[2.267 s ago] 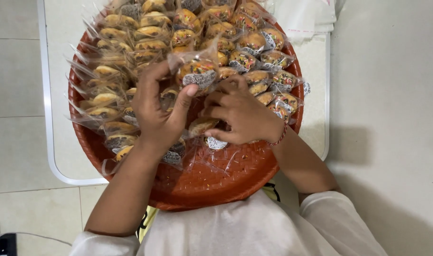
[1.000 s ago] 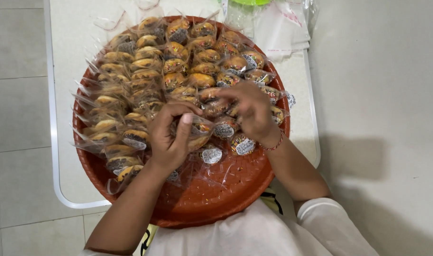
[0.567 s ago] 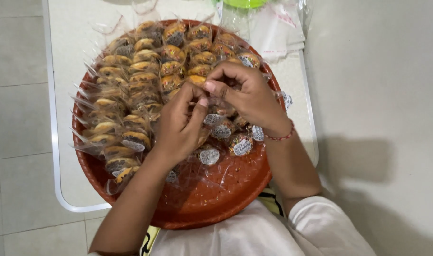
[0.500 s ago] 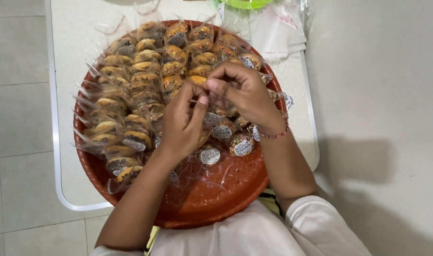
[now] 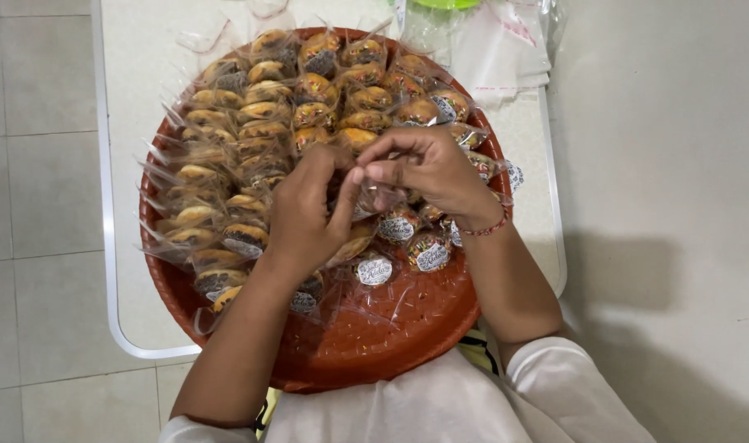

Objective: Wrapping individual pastries in plastic sleeves and arranging them neatly on a large tray.

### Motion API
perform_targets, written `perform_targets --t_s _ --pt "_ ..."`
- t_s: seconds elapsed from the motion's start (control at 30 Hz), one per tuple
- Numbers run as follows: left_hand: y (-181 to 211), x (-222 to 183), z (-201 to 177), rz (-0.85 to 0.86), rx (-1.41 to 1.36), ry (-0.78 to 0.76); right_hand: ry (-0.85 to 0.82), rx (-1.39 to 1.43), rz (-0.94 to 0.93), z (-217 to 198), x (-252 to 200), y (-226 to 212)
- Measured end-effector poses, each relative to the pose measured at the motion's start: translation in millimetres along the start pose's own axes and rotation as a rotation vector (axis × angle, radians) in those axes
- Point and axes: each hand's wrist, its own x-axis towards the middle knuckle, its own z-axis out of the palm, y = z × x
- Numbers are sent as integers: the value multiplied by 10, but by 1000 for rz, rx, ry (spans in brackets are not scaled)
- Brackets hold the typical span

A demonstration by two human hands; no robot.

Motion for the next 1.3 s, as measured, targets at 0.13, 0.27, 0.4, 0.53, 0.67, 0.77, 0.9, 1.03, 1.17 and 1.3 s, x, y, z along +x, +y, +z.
perform_targets --t_s 0.13,0.27,0.4,0.53,0.67,0.77,0.9,1.03,1.17,1.3 --pt "27 -4 -14 15 -35 47 22 34 51 24 -14 -66" --pt "-58 -50 -47 -56 -142 47 -21 77 65 -29 -30 19" --pt "-20 -29 -118 -104 -235 -35 -54 46 51 -74 -46 107" --pt "37 -9 -142 -63 -179 -66 -49 -23 66 -14 -58 78" --pt "40 -39 -142 -9 -11 -62 23 -118 -10 87 -45 14" --pt "-82 -64 -116 14 19 -25 88 -140 -76 -80 -1 108" --pt "-199 -46 -138 -2 25 190 491 94 -44 -308 -52 69" --pt "-54 -11 -215 -111 -142 351 396 117 -168 -233 -66 42" --pt "-223 -64 -109 -12 -131 233 293 -172 -155 -37 -21 99" --pt "-174 -90 -79 41 -165 96 120 -94 -29 -44 -29 174"
